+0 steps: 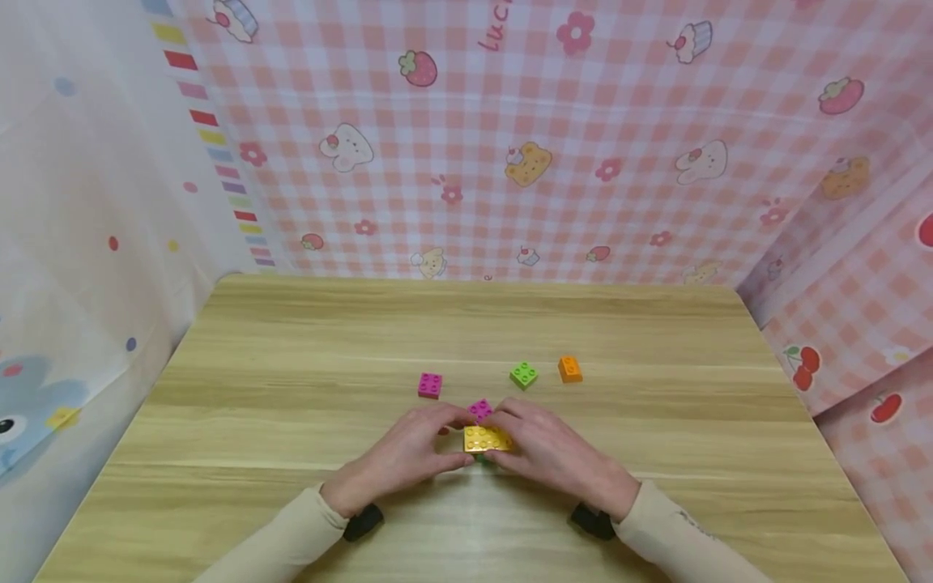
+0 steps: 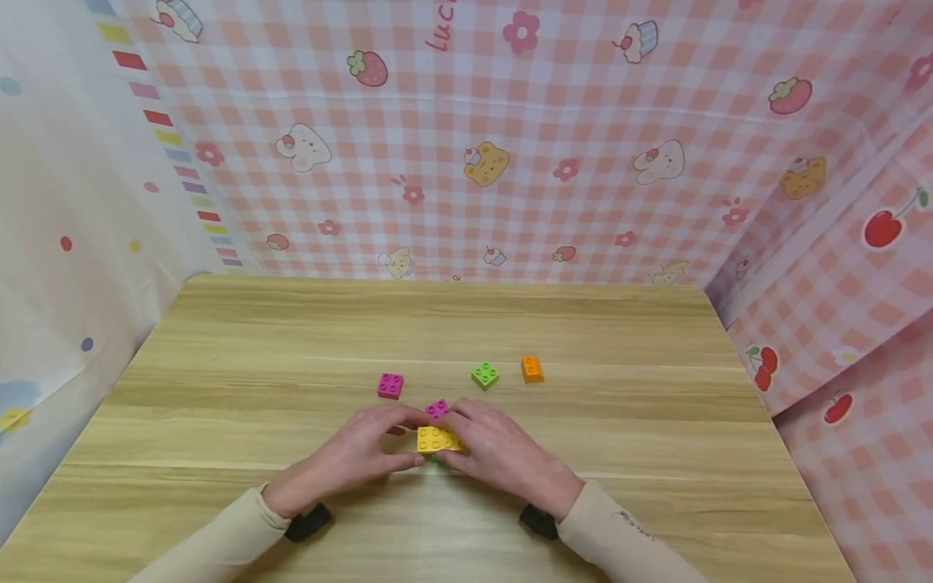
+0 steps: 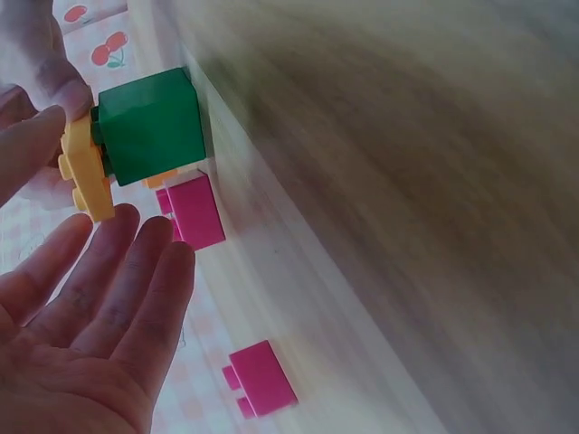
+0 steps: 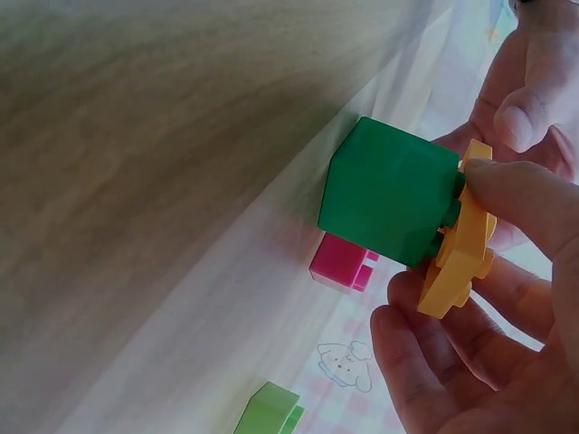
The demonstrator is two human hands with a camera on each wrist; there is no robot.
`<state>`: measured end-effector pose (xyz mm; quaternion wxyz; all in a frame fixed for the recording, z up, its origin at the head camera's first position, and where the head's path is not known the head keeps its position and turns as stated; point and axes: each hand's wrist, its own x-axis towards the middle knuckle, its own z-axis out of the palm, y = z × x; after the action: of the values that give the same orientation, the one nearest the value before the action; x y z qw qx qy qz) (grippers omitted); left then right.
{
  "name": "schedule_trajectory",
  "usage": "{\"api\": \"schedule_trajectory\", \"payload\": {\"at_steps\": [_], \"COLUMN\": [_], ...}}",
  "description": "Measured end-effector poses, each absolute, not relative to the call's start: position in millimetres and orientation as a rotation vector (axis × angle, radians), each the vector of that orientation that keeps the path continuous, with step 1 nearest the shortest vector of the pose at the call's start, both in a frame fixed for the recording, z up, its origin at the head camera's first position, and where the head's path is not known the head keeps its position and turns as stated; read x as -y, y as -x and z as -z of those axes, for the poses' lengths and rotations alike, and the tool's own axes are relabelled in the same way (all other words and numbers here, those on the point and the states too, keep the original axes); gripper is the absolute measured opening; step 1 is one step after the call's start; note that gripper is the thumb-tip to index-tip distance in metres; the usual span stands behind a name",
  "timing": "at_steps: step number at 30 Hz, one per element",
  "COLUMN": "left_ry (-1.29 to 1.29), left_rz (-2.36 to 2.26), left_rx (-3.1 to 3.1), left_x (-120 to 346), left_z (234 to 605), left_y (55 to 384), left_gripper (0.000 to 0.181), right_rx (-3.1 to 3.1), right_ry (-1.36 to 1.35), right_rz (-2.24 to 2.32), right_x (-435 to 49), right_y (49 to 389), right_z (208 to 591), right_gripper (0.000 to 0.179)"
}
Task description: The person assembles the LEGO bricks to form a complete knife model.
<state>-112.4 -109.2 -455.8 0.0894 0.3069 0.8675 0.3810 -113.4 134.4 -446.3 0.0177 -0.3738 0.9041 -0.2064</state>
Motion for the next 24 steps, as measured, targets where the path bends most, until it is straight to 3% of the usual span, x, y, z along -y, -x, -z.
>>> {"api": "schedule_trajectory", "payload": {"at_steps": [10,24], "left_ry": [-0.872,-0.912], "left_rz": [-1.058,-1.021], "left_rx": [-2.612,-2.686], "left_x": [101,101], "left_z": [455,458], "left_y": [114,111], "left_gripper": [0.036,0.027], "right_rx": [-2.766,-2.718], "right_ry": [1.035,1.051], "right_rz": [0.676,0.705], "right_x": [-143,-149], "right_y": [113,115], "right_z": [445,448], "right_gripper": [0.049,0.035]}}
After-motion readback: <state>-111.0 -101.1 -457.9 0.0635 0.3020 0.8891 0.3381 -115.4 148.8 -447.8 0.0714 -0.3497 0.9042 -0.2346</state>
